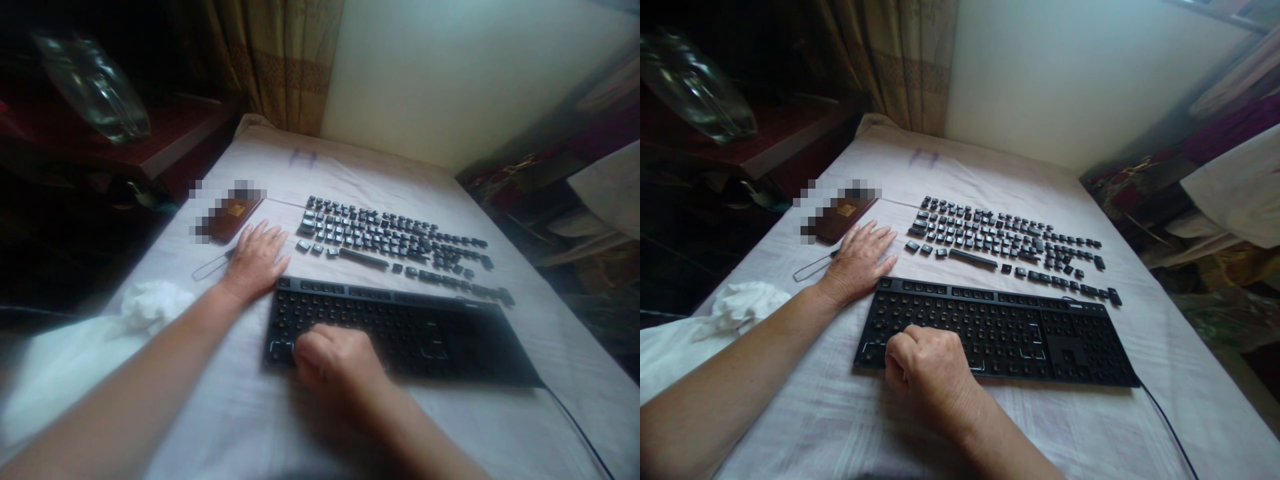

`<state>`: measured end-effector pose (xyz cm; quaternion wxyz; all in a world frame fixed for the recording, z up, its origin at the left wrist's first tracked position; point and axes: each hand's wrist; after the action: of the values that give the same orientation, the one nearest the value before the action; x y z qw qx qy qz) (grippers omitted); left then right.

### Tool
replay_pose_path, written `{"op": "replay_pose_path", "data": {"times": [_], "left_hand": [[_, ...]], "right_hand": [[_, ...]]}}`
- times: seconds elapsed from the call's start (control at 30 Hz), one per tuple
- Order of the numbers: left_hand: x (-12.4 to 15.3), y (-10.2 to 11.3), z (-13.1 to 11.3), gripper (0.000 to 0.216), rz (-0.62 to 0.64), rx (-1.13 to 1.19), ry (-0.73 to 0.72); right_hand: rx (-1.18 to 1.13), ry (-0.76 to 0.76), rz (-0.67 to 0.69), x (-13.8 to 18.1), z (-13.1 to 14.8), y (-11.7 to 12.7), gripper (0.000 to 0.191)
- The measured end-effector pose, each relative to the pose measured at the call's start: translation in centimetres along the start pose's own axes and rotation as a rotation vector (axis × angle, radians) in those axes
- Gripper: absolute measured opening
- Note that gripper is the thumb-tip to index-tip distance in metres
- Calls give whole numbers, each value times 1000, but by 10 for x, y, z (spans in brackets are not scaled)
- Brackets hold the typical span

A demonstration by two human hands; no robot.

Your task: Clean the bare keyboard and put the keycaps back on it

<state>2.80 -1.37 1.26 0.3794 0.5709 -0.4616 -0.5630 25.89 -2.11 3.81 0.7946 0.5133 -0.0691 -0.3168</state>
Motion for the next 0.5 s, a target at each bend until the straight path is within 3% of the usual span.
{"op": "replay_pose_path", "data": {"times": [0.13,0.27,0.5], "left_hand": [[-1,0,0,54,14,0,4],[-1,0,0,54,22,-9,6],[-1,1,0,55,30,-3,4]], "right_hand": [[-7,2,40,0,1,-1,19],[-30,-2,-7,-2,0,2,20],[-170,-96,-10,6,-15,27,17]]}}
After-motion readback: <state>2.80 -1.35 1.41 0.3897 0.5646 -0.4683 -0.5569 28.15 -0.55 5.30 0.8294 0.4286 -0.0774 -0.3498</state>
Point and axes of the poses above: each hand's wrist, its own x-axis away from the middle knuckle, its own y-axis out of the back of the hand, z = x × y, and after that the axes turned 13 degrees about -y, right-handed
